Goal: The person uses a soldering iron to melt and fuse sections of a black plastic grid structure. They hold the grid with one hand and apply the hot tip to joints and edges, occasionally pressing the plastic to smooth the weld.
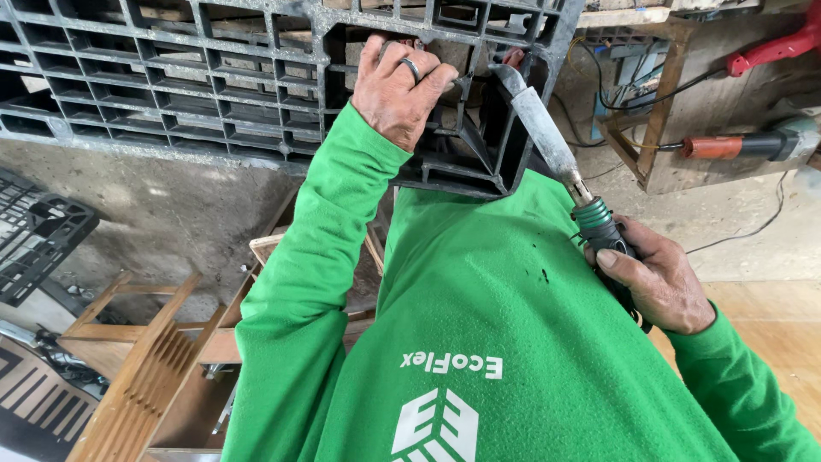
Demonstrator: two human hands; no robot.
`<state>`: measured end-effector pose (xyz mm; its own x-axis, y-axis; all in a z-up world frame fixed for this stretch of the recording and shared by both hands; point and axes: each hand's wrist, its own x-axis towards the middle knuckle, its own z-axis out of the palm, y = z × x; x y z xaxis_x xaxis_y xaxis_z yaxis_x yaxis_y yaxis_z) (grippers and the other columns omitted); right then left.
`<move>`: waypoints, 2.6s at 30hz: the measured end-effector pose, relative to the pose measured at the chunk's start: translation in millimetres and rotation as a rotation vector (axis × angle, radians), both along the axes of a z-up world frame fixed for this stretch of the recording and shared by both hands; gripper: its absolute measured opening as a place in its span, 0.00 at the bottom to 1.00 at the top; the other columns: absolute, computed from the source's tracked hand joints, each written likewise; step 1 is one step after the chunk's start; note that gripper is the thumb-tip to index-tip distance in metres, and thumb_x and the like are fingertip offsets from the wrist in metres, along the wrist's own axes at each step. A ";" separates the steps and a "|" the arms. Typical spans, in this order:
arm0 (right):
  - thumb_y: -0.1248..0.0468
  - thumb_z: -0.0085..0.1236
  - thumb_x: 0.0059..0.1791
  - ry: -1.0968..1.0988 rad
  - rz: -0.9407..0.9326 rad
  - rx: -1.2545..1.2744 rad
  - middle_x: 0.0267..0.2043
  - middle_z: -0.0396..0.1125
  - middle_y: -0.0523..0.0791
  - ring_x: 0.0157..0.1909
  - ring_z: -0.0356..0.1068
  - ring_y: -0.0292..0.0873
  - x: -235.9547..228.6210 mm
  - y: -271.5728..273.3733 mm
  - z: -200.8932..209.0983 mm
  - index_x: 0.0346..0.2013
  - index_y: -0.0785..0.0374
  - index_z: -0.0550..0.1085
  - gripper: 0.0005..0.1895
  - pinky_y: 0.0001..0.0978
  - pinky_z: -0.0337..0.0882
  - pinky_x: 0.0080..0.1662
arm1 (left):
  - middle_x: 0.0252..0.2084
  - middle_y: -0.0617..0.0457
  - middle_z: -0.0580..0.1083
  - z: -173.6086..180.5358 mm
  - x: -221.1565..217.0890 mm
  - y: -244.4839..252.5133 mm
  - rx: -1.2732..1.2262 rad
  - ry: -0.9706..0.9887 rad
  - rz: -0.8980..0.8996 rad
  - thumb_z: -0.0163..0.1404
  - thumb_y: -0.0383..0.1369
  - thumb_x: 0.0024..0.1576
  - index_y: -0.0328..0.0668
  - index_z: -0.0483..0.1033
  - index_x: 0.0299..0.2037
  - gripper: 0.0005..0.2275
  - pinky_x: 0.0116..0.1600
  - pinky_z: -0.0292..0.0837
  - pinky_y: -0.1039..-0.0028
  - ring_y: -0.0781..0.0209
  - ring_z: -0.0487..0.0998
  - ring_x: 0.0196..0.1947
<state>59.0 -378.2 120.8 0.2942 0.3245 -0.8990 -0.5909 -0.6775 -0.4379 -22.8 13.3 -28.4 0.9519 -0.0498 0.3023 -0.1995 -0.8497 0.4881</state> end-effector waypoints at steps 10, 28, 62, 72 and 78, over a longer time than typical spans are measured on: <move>0.62 0.55 0.49 0.000 -0.035 0.114 0.52 0.68 0.44 0.52 0.67 0.36 -1.1 9.1 0.2 0.70 0.65 0.62 0.35 0.31 0.67 0.56 | 0.50 0.51 0.74 1.7 0.6 1.7 -0.027 0.024 -0.037 0.56 0.24 0.61 0.42 0.76 0.55 0.13 0.68 0.58 0.50 0.50 0.72 0.53; 0.61 0.51 0.49 0.042 -0.011 0.120 0.58 0.69 0.46 0.57 0.67 0.38 10.6 21.9 12.4 0.69 0.66 0.64 0.33 0.33 0.64 0.61 | 0.50 0.54 0.74 3.2 2.2 3.0 -0.011 0.021 -0.017 0.57 0.24 0.61 0.44 0.77 0.55 0.13 0.66 0.60 0.51 0.52 0.73 0.52; 0.53 0.52 0.56 0.197 -0.160 0.054 0.35 0.68 0.46 0.25 0.63 0.38 6.2 42.4 29.5 0.63 0.71 0.69 0.28 0.26 0.64 0.25 | 0.48 0.54 0.74 24.7 9.5 0.2 -0.021 -0.013 0.032 0.61 0.28 0.60 0.43 0.78 0.50 0.10 0.59 0.66 0.57 0.53 0.73 0.47; 0.54 0.50 0.51 0.190 -0.298 0.003 0.35 0.66 0.43 0.26 0.63 0.33 -20.3 59.3 33.2 0.56 0.65 0.70 0.24 0.23 0.64 0.25 | 0.48 0.56 0.75 25.9 10.4 -6.8 -0.045 0.054 0.067 0.59 0.29 0.61 0.46 0.77 0.51 0.10 0.60 0.68 0.58 0.55 0.76 0.45; 0.53 0.51 0.50 0.221 -0.345 0.022 0.35 0.67 0.44 0.24 0.63 0.35 -21.7 65.0 33.9 0.55 0.67 0.69 0.25 0.25 0.63 0.23 | 0.48 0.56 0.75 23.8 11.5 -6.3 -0.064 0.039 0.050 0.60 0.29 0.61 0.44 0.78 0.50 0.10 0.59 0.67 0.58 0.54 0.76 0.45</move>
<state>37.3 -313.2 154.7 0.1901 0.2606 -0.9465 -0.8632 -0.4150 -0.2876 -11.3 7.0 -4.6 0.9639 0.0159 0.2659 -0.1376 -0.8250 0.5482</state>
